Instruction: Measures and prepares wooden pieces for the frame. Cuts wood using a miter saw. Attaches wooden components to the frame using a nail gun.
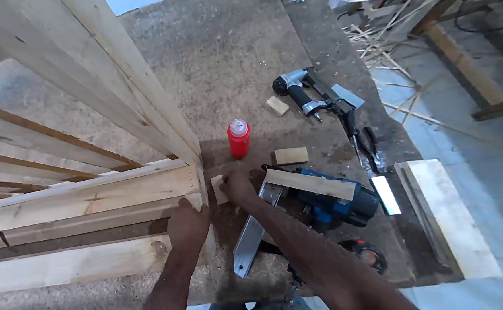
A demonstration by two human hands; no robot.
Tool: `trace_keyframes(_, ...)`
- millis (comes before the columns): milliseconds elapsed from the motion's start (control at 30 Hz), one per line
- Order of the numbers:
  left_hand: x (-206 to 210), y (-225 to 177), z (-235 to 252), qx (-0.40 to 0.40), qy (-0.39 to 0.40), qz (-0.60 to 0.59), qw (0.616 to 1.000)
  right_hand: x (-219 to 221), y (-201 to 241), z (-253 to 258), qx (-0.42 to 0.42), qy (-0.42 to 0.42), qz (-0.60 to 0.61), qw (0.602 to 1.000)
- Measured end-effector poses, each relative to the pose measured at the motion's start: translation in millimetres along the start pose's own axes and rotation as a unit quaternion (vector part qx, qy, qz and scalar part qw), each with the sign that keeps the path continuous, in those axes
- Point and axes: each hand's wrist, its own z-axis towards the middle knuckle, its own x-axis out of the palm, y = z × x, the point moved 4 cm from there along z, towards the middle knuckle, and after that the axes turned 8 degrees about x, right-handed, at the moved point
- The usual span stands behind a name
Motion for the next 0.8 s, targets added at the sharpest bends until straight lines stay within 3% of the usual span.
trace_keyframes(167,0.9,0.9,-2.1,-0.007,-0.004,0.0,1.0,-3.2,6.0,-18.7,0.046,-0.015,-0.034,0.998)
trace_keyframes(267,0.7,3.4,-3.7,-0.003,-0.002,0.007,1.0,-27.0,-1.2,-79.0,-0.012,-0.019,-0.015,1.0)
trace_keyframes(367,0.4,6.5,-6.7,-0.01,0.002,0.007,1.0,-55.2,-43.4,-151.8,-0.029,-0.055,0.018,0.998)
trace_keyframes(467,1.8,8.3,-5.3,-0.018,0.001,-0.01,1.0,-71.3,-114.5,-194.7,0.044,-0.117,0.062,0.99)
trace_keyframes(567,0.8,22.4,4.7,0.037,0.028,-0.112,0.993,-73.3,-187.5,-211.7,0.137,-0.193,0.173,0.956)
trace_keyframes(667,-5.7,52.5,24.0,0.117,0.105,-0.285,0.945,-68.5,-215.5,-205.1,0.197,-0.179,0.352,0.897)
trace_keyframes(800,-5.5,63.7,29.3,0.192,0.14,-0.18,0.954,-54.4,-208.9,-169.0,0.194,-0.152,0.49,0.836)
